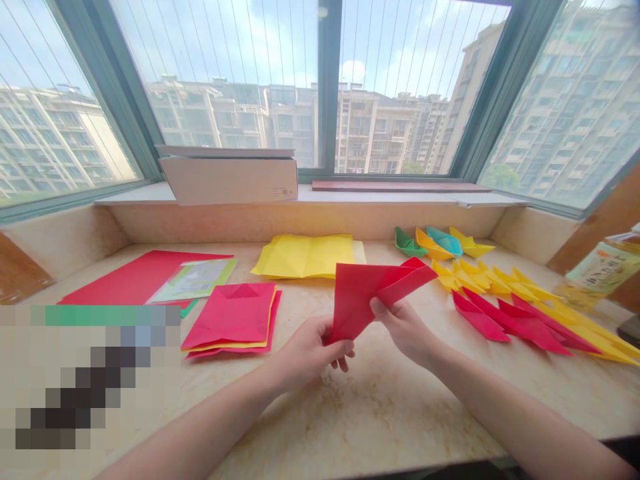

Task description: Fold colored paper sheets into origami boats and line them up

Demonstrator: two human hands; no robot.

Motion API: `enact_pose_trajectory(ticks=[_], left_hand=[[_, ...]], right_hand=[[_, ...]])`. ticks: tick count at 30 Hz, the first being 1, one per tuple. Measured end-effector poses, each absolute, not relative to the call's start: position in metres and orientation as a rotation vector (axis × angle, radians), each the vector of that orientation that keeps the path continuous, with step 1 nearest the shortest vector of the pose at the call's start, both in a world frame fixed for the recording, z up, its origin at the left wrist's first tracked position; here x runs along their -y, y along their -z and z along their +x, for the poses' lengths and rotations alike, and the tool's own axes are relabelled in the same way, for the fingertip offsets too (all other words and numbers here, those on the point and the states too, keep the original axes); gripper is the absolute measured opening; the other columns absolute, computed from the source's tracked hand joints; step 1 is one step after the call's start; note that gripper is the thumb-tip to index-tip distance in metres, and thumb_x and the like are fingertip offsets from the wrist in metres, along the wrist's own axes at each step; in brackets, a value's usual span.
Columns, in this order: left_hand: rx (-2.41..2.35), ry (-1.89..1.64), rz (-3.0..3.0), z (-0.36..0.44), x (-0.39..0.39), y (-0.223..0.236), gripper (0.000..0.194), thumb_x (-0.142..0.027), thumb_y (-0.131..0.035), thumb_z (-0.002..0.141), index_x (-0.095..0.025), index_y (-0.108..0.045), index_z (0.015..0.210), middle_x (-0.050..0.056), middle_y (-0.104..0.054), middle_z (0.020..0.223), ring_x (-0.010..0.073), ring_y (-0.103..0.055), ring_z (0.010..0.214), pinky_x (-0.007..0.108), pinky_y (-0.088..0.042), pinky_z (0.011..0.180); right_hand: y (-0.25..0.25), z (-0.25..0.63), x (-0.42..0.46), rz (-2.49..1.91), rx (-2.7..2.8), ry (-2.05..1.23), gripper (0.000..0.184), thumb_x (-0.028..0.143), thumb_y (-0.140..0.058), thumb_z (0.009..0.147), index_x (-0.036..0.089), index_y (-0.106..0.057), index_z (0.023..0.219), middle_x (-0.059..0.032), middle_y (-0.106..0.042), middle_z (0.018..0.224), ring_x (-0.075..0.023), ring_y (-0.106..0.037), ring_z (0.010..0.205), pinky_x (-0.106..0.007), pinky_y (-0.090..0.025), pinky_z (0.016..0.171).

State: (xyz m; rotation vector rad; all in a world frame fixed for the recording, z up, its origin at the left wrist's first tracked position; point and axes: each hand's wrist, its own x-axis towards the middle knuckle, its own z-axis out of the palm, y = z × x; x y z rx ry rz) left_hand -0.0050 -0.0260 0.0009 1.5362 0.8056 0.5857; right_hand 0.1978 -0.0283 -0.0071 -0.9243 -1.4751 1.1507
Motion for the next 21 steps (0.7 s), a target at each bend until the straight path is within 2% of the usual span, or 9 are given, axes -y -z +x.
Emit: enact_pose_trajectory(ticks=[3, 7, 10, 14, 17, 21], left_hand=[[-0.824, -0.561, 1.584, -0.004, 0.03, -0.003, 0.024, -0.039, -0.064, 0.081, -0.016, -0.057, 0.082, 0.0, -0.062, 0.07, 0.0126, -0.057, 0.058, 0.024, -0.041, 0.054], [-0.867, -0.511, 1.651, -0.01, 0.026, 0.0, 0.035, -0.049, -0.052, 0.089, -0.015, -0.059, 0.084, -0.004, -0.05, 0.059, 0.0108, -0.047, 0.052, 0.023, -0.036, 0.051], [-0.772, -0.443, 1.704, -0.019, 0.018, -0.001, 0.036, -0.048, -0.049, 0.091, -0.015, -0.061, 0.09, 0.0, -0.058, 0.069, 0.011, -0.049, 0.056, 0.024, -0.037, 0.055], [-0.694, -0.334, 1.736, -0.024, 0.017, -0.008, 0.036, -0.049, -0.049, 0.091, -0.015, -0.063, 0.093, 0.004, -0.064, 0.082, 0.0117, -0.052, 0.06, 0.024, -0.039, 0.057], [-0.755, -0.349, 1.749, -0.024, 0.019, -0.007, 0.038, -0.052, -0.05, 0.09, -0.016, -0.063, 0.089, 0.0, -0.058, 0.07, 0.0122, -0.048, 0.057, 0.024, -0.037, 0.055], [-0.866, -0.47, 1.826, -0.024, 0.01, 0.002, 0.043, -0.055, -0.047, 0.091, -0.017, -0.059, 0.076, -0.003, -0.047, 0.06, 0.0124, -0.042, 0.055, 0.023, -0.033, 0.053]], right_hand=[[0.01, 0.199, 0.027, -0.92, 1.534, -1.166, 0.053, 0.065, -0.055, 0.086, 0.015, -0.072, 0.089, -0.0077, -0.073, 0.082, -0.0262, -0.067, 0.082, -0.039, -0.053, 0.077], [0.007, 0.206, 0.026, -0.897, 1.581, -1.11, 0.057, 0.069, -0.046, 0.089, 0.018, -0.071, 0.095, -0.0092, -0.072, 0.088, -0.0289, -0.066, 0.094, -0.04, -0.053, 0.081], [0.004, 0.215, 0.024, -0.94, 1.49, -0.957, 0.056, 0.07, -0.045, 0.088, 0.021, -0.07, 0.096, -0.0098, -0.072, 0.089, -0.0295, -0.064, 0.096, -0.039, -0.052, 0.082], [0.004, 0.221, 0.019, -0.998, 1.511, -0.823, 0.046, 0.064, -0.048, 0.09, 0.023, -0.069, 0.089, -0.0082, -0.071, 0.088, -0.0264, -0.064, 0.087, -0.037, -0.051, 0.082], [0.005, 0.224, 0.016, -1.027, 1.552, -0.756, 0.044, 0.062, -0.049, 0.091, 0.023, -0.068, 0.085, -0.007, -0.07, 0.083, -0.0244, -0.062, 0.08, -0.036, -0.051, 0.077], [0.0, 0.23, 0.018, -0.981, 1.697, -0.745, 0.056, 0.066, -0.041, 0.092, 0.021, -0.07, 0.074, -0.0073, -0.069, 0.075, -0.0232, -0.062, 0.074, -0.035, -0.05, 0.073]])
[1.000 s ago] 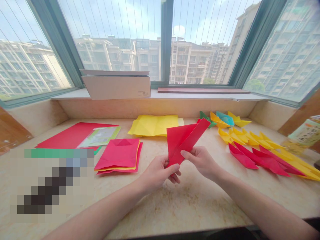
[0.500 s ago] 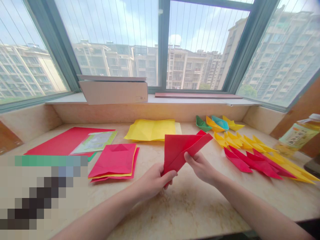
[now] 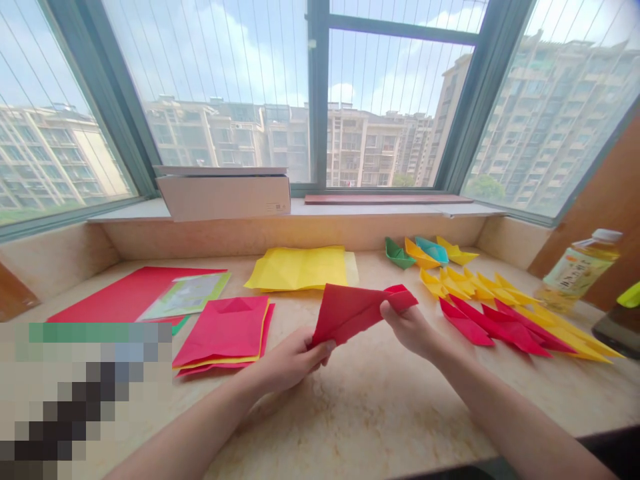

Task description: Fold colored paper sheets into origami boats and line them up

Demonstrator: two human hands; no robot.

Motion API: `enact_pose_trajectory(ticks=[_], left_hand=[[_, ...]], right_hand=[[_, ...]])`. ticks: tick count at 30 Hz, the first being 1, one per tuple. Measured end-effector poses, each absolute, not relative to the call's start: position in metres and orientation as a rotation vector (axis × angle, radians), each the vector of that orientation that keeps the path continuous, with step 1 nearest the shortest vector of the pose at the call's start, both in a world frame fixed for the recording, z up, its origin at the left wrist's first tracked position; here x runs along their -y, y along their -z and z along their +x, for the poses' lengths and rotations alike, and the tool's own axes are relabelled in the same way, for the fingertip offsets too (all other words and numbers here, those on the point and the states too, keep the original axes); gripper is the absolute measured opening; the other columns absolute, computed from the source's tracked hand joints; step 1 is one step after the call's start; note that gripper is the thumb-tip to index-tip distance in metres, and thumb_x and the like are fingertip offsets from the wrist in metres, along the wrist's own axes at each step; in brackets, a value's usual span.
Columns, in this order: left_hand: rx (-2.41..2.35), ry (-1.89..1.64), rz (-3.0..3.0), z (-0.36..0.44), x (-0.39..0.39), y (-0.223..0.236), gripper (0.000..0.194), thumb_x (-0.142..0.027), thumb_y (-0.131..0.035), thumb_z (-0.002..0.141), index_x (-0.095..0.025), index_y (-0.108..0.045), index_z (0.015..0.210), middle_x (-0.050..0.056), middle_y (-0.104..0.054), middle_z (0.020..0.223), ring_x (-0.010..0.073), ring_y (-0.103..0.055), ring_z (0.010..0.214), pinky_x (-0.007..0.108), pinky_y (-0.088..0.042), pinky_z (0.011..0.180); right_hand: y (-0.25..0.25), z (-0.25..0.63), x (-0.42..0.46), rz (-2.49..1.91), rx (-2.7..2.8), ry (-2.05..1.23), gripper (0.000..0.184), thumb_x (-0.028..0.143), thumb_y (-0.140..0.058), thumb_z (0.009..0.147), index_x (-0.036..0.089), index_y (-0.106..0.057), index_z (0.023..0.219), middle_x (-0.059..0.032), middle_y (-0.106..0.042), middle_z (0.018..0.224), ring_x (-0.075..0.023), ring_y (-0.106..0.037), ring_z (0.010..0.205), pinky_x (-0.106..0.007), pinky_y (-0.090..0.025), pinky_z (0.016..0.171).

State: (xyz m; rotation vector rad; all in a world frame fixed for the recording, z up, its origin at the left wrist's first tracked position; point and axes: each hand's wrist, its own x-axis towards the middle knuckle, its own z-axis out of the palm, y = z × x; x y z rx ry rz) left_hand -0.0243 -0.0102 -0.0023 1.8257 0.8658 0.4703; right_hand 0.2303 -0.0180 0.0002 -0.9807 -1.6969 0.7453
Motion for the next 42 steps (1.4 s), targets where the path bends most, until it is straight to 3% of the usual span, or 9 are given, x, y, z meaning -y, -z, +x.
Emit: enact_pose_trajectory(ticks=[4, 7, 11, 16, 22, 27, 34, 37, 42], left_hand=[[-0.955, -0.677, 2.071, -0.027, -0.003, 0.006, 0.042, -0.049, -0.044, 0.094, -0.017, -0.062, 0.074, 0.0, -0.05, 0.063, 0.0151, -0.046, 0.061, 0.025, -0.038, 0.059], [-0.924, -0.84, 2.293, -0.032, -0.01, 0.004, 0.034, -0.038, -0.042, 0.097, -0.019, -0.069, 0.102, 0.005, -0.061, 0.085, 0.0195, -0.055, 0.079, 0.029, -0.045, 0.075], [-0.982, -0.968, 2.45, -0.044, -0.018, 0.003, 0.044, -0.022, -0.037, 0.096, -0.022, -0.052, 0.138, 0.008, -0.059, 0.103, 0.0204, -0.057, 0.094, 0.034, -0.047, 0.088], [-1.102, -1.058, 2.554, -0.052, -0.026, 0.007, 0.054, -0.017, -0.039, 0.094, -0.024, -0.038, 0.148, 0.011, -0.053, 0.113, 0.0232, -0.053, 0.105, 0.042, -0.046, 0.097], [-1.043, -0.925, 2.65, -0.047, -0.011, 0.001, 0.072, -0.033, -0.056, 0.089, -0.02, -0.026, 0.153, 0.013, -0.049, 0.123, 0.0277, -0.048, 0.116, 0.044, -0.043, 0.103], [-1.05, -0.811, 2.618, -0.044, -0.002, -0.005, 0.076, -0.044, -0.054, 0.09, -0.02, -0.022, 0.154, 0.013, -0.049, 0.125, 0.0286, -0.05, 0.116, 0.045, -0.043, 0.102], [-1.154, -0.936, 2.449, -0.038, -0.008, -0.001, 0.04, -0.028, -0.034, 0.099, -0.019, -0.053, 0.133, 0.01, -0.06, 0.109, 0.0242, -0.057, 0.103, 0.04, -0.047, 0.093], [-1.156, -0.888, 2.444, -0.038, -0.008, -0.003, 0.037, -0.029, -0.035, 0.098, -0.019, -0.058, 0.126, 0.01, -0.063, 0.111, 0.0248, -0.058, 0.106, 0.04, -0.046, 0.095], [-1.178, -0.758, 2.509, -0.039, -0.005, -0.002, 0.047, -0.041, -0.044, 0.095, -0.019, -0.05, 0.137, 0.012, -0.06, 0.124, 0.0267, -0.056, 0.114, 0.044, -0.044, 0.099]], right_hand=[[-0.007, 0.234, 0.02, -0.917, 1.773, -0.729, 0.063, 0.062, -0.036, 0.096, 0.019, -0.074, 0.071, -0.0076, -0.072, 0.072, -0.0226, -0.066, 0.075, -0.034, -0.049, 0.075], [-0.005, 0.235, 0.016, -0.906, 1.759, -0.783, 0.059, 0.064, -0.041, 0.094, 0.017, -0.076, 0.085, -0.0081, -0.073, 0.071, -0.0233, -0.068, 0.074, -0.034, -0.049, 0.072], [0.001, 0.24, 0.009, -0.846, 1.627, -0.941, 0.058, 0.061, -0.052, 0.09, 0.015, -0.063, 0.124, -0.0075, -0.073, 0.07, -0.0231, -0.068, 0.069, -0.035, -0.049, 0.071], [0.004, 0.239, 0.006, -0.726, 1.448, -1.172, 0.067, 0.062, -0.05, 0.091, 0.02, -0.041, 0.143, -0.0059, -0.07, 0.078, -0.0227, -0.069, 0.068, -0.038, -0.051, 0.07], [0.003, 0.235, 0.005, -0.782, 1.35, -1.119, 0.053, 0.05, -0.06, 0.09, 0.024, -0.049, 0.134, -0.0063, -0.067, 0.101, -0.0161, -0.066, 0.066, -0.03, -0.051, 0.062], [0.003, 0.235, 0.005, -0.802, 1.298, -1.129, 0.057, 0.047, -0.057, 0.092, 0.023, -0.043, 0.142, -0.0054, -0.067, 0.096, -0.0156, -0.063, 0.069, -0.029, -0.05, 0.063], [0.006, 0.231, 0.01, -0.829, 1.397, -1.028, 0.065, 0.042, -0.06, 0.092, 0.028, -0.03, 0.148, -0.0001, -0.064, 0.084, -0.0151, -0.059, 0.068, -0.031, -0.051, 0.066], [0.008, 0.23, 0.009, -0.871, 1.412, -0.983, 0.054, 0.04, -0.062, 0.09, 0.025, -0.04, 0.138, -0.0009, -0.066, 0.086, -0.0149, -0.06, 0.066, -0.03, -0.05, 0.063], [0.01, 0.233, 0.003, -0.93, 1.407, -0.937, 0.029, 0.037, -0.066, 0.087, 0.02, -0.053, 0.107, -0.0008, -0.067, 0.079, -0.0142, -0.059, 0.066, -0.026, -0.046, 0.058]])
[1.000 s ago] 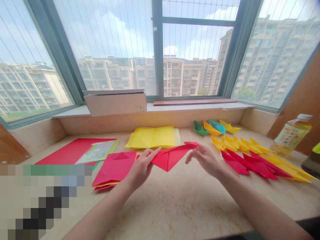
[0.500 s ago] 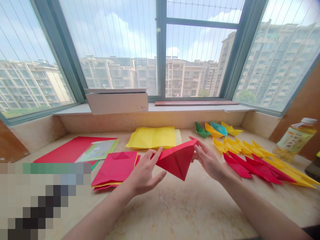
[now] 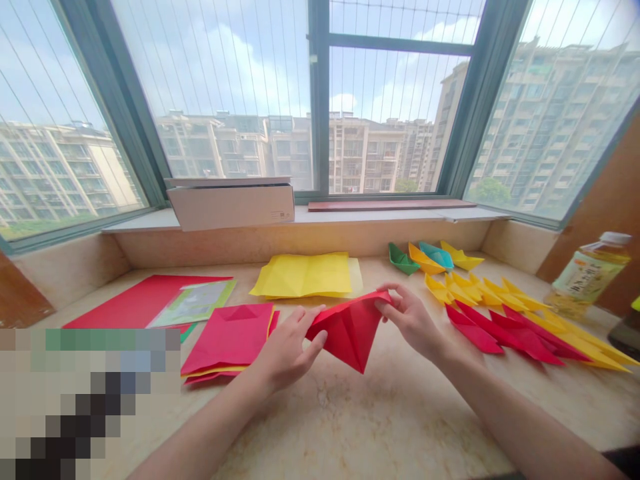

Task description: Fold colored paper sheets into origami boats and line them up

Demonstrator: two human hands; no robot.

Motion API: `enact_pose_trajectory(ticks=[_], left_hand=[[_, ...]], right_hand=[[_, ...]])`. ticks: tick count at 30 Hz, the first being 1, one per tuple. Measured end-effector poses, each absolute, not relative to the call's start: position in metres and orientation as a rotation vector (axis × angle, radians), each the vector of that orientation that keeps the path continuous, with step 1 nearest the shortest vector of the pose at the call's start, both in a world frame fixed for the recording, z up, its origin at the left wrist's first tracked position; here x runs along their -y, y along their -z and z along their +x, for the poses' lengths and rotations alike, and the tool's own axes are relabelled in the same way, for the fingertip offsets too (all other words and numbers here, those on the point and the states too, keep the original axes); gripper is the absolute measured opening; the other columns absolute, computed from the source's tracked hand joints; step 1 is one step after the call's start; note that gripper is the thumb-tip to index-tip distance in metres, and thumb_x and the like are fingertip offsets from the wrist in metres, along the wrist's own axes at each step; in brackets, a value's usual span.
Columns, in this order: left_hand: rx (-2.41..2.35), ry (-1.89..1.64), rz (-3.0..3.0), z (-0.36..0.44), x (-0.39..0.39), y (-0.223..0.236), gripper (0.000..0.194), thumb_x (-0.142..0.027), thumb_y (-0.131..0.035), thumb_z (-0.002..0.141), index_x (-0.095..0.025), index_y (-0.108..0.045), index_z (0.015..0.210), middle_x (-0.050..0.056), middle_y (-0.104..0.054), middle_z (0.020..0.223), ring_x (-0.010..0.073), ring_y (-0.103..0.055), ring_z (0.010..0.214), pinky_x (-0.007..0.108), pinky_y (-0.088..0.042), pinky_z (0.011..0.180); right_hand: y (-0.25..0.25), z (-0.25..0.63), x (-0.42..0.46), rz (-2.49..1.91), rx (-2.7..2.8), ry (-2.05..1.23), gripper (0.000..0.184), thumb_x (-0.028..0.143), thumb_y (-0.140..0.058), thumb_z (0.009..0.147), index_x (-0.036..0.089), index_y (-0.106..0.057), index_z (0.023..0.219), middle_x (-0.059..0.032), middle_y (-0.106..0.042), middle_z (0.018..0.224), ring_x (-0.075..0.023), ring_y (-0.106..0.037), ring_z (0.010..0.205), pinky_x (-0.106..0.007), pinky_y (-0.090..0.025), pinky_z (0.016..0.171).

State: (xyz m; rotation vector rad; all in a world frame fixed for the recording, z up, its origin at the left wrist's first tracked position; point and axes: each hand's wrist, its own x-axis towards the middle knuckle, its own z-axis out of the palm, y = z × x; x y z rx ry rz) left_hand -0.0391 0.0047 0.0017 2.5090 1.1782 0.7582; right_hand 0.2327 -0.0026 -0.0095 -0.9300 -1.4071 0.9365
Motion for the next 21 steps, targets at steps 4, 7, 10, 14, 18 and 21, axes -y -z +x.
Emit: enact_pose_trajectory(ticks=[4, 7, 10, 14, 18, 21], left_hand=[[-1.218, -0.751, 2.573, -0.039, -0.003, -0.001, 0.056, -0.045, -0.048, 0.092, -0.016, -0.047, 0.141, 0.014, -0.058, 0.127, 0.0282, -0.055, 0.116, 0.045, -0.044, 0.1], [-1.216, -0.784, 2.613, -0.038, 0.0, -0.004, 0.054, -0.047, -0.048, 0.093, -0.017, -0.05, 0.138, 0.013, -0.059, 0.13, 0.029, -0.053, 0.12, 0.049, -0.04, 0.104], [-1.202, -0.828, 2.663, -0.035, 0.004, -0.006, 0.053, -0.047, -0.049, 0.093, -0.018, -0.051, 0.136, 0.012, -0.061, 0.13, 0.0301, -0.053, 0.121, 0.055, -0.031, 0.11], [-1.222, -0.861, 2.599, -0.026, 0.007, -0.002, 0.048, -0.045, -0.052, 0.092, -0.016, -0.056, 0.13, 0.013, -0.065, 0.121, 0.0292, -0.058, 0.113, 0.049, -0.043, 0.101], [-1.204, -0.861, 2.559, -0.022, 0.005, 0.005, 0.037, -0.035, -0.055, 0.091, -0.016, -0.061, 0.122, 0.012, -0.066, 0.111, 0.0269, -0.06, 0.104, 0.043, -0.048, 0.093], [-1.147, -0.865, 2.54, -0.023, 0.003, 0.009, 0.037, -0.03, -0.056, 0.091, -0.017, -0.059, 0.125, 0.011, -0.064, 0.111, 0.0254, -0.059, 0.104, 0.04, -0.049, 0.091]], right_hand=[[0.009, 0.233, 0.002, -0.92, 1.424, -0.919, 0.026, 0.033, -0.069, 0.083, 0.02, -0.055, 0.1, -0.001, -0.067, 0.081, -0.0129, -0.057, 0.066, -0.024, -0.046, 0.057], [0.011, 0.226, 0.004, -0.911, 1.448, -0.937, 0.024, 0.033, -0.069, 0.083, 0.021, -0.054, 0.097, 0.0004, -0.066, 0.078, -0.012, -0.056, 0.063, -0.024, -0.047, 0.055], [0.016, 0.214, 0.008, -0.899, 1.484, -1.005, 0.026, 0.036, -0.068, 0.084, 0.021, -0.052, 0.097, 0.0007, -0.066, 0.076, -0.0121, -0.058, 0.062, -0.024, -0.048, 0.054], [0.021, 0.201, 0.015, -0.887, 1.543, -1.082, 0.031, 0.038, -0.07, 0.083, 0.021, -0.05, 0.098, 0.0011, -0.066, 0.074, -0.0133, -0.061, 0.062, -0.026, -0.048, 0.057], [0.024, 0.199, 0.018, -0.951, 1.663, -1.049, 0.031, 0.039, -0.067, 0.086, 0.021, -0.047, 0.102, 0.0006, -0.066, 0.073, -0.0153, -0.064, 0.065, -0.027, -0.049, 0.059], [0.021, 0.205, 0.019, -1.014, 1.758, -0.888, 0.029, 0.038, -0.062, 0.09, 0.021, -0.049, 0.11, -0.0042, -0.068, 0.088, -0.0171, -0.065, 0.075, -0.029, -0.052, 0.064]])
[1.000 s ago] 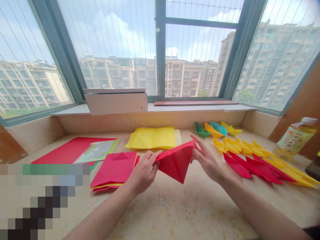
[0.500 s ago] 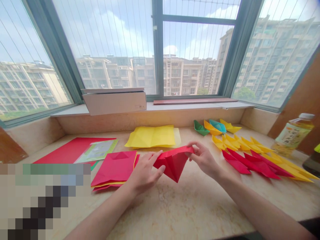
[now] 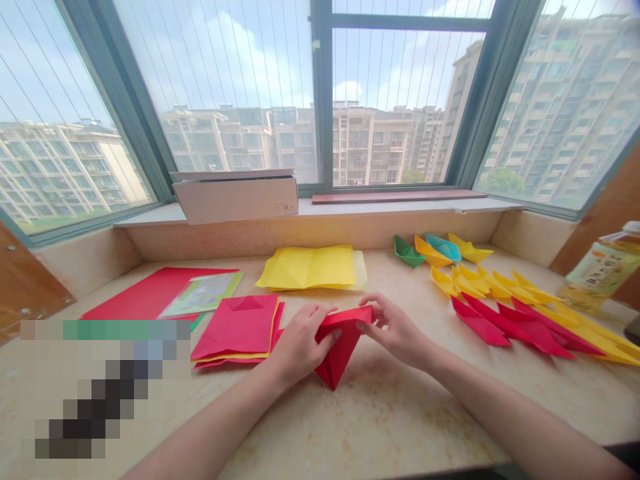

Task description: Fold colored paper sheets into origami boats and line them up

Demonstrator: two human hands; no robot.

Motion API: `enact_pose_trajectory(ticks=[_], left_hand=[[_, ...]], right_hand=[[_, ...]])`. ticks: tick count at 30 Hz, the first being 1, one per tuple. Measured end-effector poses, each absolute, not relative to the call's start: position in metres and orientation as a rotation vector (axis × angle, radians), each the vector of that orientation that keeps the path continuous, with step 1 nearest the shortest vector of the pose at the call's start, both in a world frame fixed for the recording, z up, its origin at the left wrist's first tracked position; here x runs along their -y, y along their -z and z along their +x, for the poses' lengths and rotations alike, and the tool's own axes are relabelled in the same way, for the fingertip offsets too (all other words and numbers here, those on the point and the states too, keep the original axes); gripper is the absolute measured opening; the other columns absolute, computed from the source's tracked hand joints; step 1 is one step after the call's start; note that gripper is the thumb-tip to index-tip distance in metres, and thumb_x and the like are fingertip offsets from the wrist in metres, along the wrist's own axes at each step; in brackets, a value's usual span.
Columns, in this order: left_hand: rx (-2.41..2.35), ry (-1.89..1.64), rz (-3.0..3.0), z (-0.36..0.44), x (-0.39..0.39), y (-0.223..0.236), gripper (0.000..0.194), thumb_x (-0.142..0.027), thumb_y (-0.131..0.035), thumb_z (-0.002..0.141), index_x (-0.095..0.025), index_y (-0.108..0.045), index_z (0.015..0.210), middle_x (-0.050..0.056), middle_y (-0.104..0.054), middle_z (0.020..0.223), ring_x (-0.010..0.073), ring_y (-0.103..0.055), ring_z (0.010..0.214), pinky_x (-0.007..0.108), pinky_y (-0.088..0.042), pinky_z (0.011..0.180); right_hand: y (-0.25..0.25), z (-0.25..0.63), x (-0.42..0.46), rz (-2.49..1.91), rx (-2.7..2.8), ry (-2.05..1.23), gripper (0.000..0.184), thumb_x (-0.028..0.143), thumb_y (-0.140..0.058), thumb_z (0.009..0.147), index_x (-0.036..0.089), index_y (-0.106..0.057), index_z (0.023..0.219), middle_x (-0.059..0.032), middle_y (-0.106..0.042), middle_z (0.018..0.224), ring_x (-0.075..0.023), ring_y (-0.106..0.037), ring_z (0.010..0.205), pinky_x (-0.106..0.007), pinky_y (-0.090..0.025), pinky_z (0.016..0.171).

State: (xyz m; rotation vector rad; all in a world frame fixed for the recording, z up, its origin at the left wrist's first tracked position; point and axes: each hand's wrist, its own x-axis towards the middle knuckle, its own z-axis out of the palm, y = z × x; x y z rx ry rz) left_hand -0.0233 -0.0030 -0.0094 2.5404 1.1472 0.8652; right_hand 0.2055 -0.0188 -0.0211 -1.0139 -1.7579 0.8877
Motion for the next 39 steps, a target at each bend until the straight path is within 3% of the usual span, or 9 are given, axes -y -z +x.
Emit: enact_pose_trajectory(ticks=[3, 7, 12, 18, 22, 25, 28, 32, 39], left_hand=[[-1.102, -0.876, 2.523, -0.025, 0.002, 0.01, 0.036, -0.029, -0.055, 0.091, -0.019, -0.058, 0.126, 0.01, -0.063, 0.112, 0.0243, -0.059, 0.105, 0.039, -0.048, 0.093], [-1.07, -0.852, 2.521, -0.024, 0.001, 0.007, 0.026, -0.028, -0.054, 0.092, -0.021, -0.065, 0.115, 0.007, -0.065, 0.106, 0.0223, -0.06, 0.1, 0.036, -0.049, 0.09], [-1.115, -0.847, 2.527, -0.025, 0.002, 0.006, 0.028, -0.035, -0.052, 0.094, -0.021, -0.065, 0.114, 0.007, -0.068, 0.106, 0.0237, -0.061, 0.101, 0.038, -0.049, 0.091], [-1.043, -1.129, 2.547, -0.035, 0.005, 0.002, 0.043, -0.038, -0.046, 0.096, -0.019, -0.051, 0.134, 0.013, -0.056, 0.135, 0.0259, -0.05, 0.126, 0.043, -0.04, 0.106], [-0.83, -1.093, 2.635, -0.042, 0.008, -0.008, 0.037, -0.037, -0.04, 0.097, -0.02, -0.059, 0.124, 0.012, -0.058, 0.131, 0.027, -0.051, 0.122, 0.046, -0.041, 0.104], [-0.767, -1.07, 2.673, -0.039, 0.009, -0.007, 0.041, -0.039, -0.054, 0.091, -0.017, -0.058, 0.126, 0.014, -0.062, 0.124, 0.0281, -0.055, 0.117, 0.046, -0.044, 0.102], [-0.833, -1.098, 2.657, -0.035, 0.006, 0.0, 0.043, -0.032, -0.06, 0.09, -0.016, -0.056, 0.129, 0.014, -0.063, 0.121, 0.0254, -0.058, 0.111, 0.042, -0.048, 0.097], [-0.895, -1.127, 2.653, -0.034, 0.002, 0.006, 0.035, -0.019, -0.055, 0.093, -0.022, -0.06, 0.128, 0.011, -0.062, 0.117, 0.0211, -0.06, 0.106, 0.036, -0.052, 0.091], [-0.844, -1.242, 2.661, -0.038, 0.002, 0.001, 0.042, -0.01, -0.047, 0.093, -0.024, -0.059, 0.131, 0.01, -0.064, 0.117, 0.0203, -0.062, 0.106, 0.036, -0.053, 0.09]], right_hand=[[0.014, 0.213, 0.02, -0.98, 1.931, -0.657, 0.033, 0.029, -0.063, 0.088, 0.023, -0.053, 0.12, -0.0083, -0.065, 0.112, -0.0198, -0.064, 0.094, -0.035, -0.053, 0.081], [0.007, 0.219, 0.022, -0.821, 2.165, -0.552, 0.033, 0.022, -0.063, 0.089, 0.025, -0.061, 0.122, -0.0072, -0.064, 0.115, -0.02, -0.062, 0.102, -0.037, -0.051, 0.093], [0.01, 0.217, 0.021, -0.824, 2.145, -0.524, 0.028, 0.024, -0.066, 0.09, 0.027, -0.067, 0.118, -0.0058, -0.068, 0.112, -0.0194, -0.064, 0.1, -0.034, -0.052, 0.091], [0.011, 0.218, 0.018, -0.992, 1.929, -0.621, 0.023, 0.031, -0.067, 0.088, 0.021, -0.07, 0.109, -0.0065, -0.072, 0.102, -0.0204, -0.065, 0.091, -0.033, -0.053, 0.08], [0.006, 0.222, 0.013, -1.083, 1.744, -0.821, 0.028, 0.039, -0.059, 0.091, 0.017, -0.069, 0.105, -0.0073, -0.073, 0.093, -0.0193, -0.066, 0.079, -0.03, -0.053, 0.068], [0.004, 0.222, 0.012, -1.124, 1.721, -0.855, 0.033, 0.044, -0.054, 0.093, 0.016, -0.07, 0.097, -0.0064, -0.073, 0.084, -0.0184, -0.064, 0.071, -0.03, -0.052, 0.062], [0.004, 0.22, 0.012, -1.129, 1.728, -0.85, 0.034, 0.045, -0.053, 0.093, 0.016, -0.07, 0.098, -0.007, -0.073, 0.086, -0.0204, -0.067, 0.075, -0.032, -0.054, 0.066], [0.007, 0.219, 0.012, -1.084, 1.725, -0.832, 0.032, 0.044, -0.056, 0.092, 0.018, -0.068, 0.107, -0.0091, -0.073, 0.102, -0.024, -0.068, 0.092, -0.036, -0.056, 0.079], [0.009, 0.22, 0.013, -1.078, 1.743, -0.723, 0.032, 0.041, -0.057, 0.093, 0.019, -0.065, 0.116, -0.0104, -0.072, 0.111, -0.0261, -0.068, 0.101, -0.039, -0.055, 0.084]])
